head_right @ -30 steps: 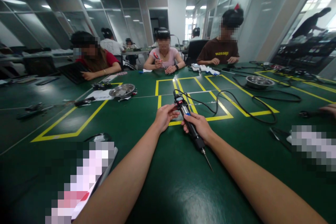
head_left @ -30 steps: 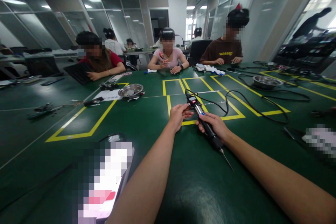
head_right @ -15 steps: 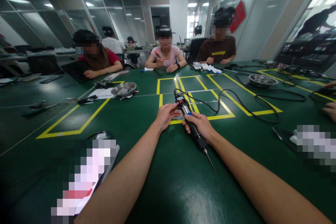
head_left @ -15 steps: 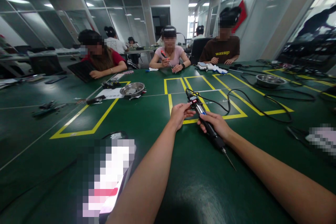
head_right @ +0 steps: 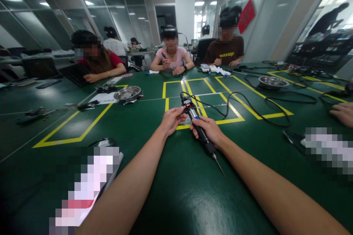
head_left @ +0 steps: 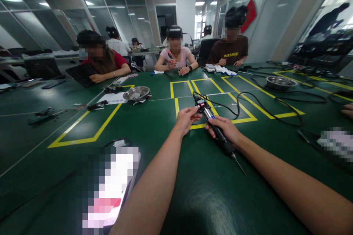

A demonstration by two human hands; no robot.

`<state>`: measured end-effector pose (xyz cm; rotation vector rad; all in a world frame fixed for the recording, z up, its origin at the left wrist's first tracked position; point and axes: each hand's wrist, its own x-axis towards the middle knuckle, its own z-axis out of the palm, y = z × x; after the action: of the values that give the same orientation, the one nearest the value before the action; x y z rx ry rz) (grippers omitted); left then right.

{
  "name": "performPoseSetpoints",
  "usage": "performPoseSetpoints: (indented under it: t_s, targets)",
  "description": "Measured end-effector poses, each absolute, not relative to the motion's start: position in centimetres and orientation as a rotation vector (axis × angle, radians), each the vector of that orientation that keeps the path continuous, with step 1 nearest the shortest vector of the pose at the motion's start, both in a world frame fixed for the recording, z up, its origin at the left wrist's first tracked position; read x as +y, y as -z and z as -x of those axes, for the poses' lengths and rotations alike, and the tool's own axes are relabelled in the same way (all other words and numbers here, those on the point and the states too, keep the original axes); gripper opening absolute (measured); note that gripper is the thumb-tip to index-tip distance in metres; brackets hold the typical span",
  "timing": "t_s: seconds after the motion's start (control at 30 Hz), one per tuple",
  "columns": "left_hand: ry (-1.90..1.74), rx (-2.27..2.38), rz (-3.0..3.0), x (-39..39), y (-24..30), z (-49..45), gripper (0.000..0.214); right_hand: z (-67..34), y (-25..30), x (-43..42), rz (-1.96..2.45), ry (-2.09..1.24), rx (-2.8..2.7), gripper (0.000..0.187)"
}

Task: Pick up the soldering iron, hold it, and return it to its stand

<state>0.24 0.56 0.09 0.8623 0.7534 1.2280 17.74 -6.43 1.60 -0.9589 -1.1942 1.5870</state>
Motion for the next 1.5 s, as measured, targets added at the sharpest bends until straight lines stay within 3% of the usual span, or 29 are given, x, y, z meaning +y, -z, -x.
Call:
performPoseSetpoints:
  t_s: [1.03,1.33,1.5]
  targets:
    - [-1.240,0.794,-0.904,0.6,0.0,-0.7,0.027,-18.0,-1.3,-6.1,0.968,-1.536,-1.236,0.030]
    - [-1.260,0.926,-1.110,0.7,0.5,-1.5,0.039,-18.4,-1.3,-6.0,1.022,-1.524,-1.236,0.030]
    - [-1.252,0.910,-1.167,0.6,0.7,-1.5,0.045,-18.3,-1.7,-5.8,0.961,-1.691,-1.072,0.032]
